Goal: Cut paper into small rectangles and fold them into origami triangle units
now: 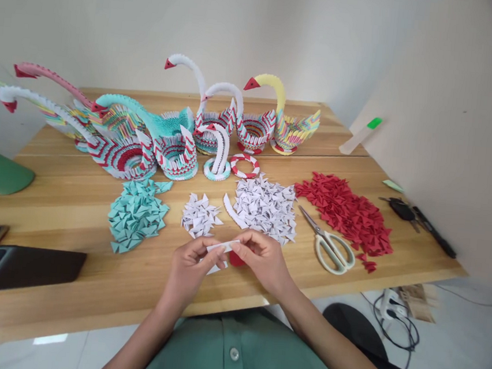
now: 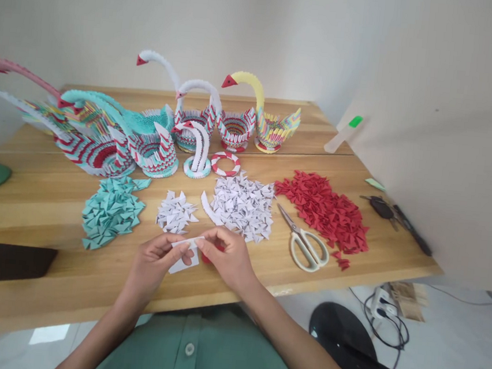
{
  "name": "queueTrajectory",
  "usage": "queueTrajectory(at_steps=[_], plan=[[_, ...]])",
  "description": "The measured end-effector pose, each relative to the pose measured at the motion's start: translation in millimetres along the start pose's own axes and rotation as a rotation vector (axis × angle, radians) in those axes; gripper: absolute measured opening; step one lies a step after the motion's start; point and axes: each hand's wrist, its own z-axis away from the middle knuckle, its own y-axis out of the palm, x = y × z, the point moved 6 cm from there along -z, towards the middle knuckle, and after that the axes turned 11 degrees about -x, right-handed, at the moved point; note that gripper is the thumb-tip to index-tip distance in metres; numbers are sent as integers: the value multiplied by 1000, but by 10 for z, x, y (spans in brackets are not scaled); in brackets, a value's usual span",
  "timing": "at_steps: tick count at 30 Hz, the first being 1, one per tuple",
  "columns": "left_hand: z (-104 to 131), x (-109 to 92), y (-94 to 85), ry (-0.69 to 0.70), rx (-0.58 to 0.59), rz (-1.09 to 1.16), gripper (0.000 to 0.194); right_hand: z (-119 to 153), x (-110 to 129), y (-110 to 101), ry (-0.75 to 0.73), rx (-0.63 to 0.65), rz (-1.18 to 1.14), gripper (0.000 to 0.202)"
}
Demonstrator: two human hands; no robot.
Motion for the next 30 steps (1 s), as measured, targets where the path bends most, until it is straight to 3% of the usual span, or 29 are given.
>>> queueTrajectory(at_steps=[19, 30], plan=[[-8, -7, 17, 8, 4, -45, 19, 22, -10, -1, 2, -33, 6, 21], [7, 6, 109, -36, 22, -27, 24, 50, -86, -7, 58, -123, -49, 25]])
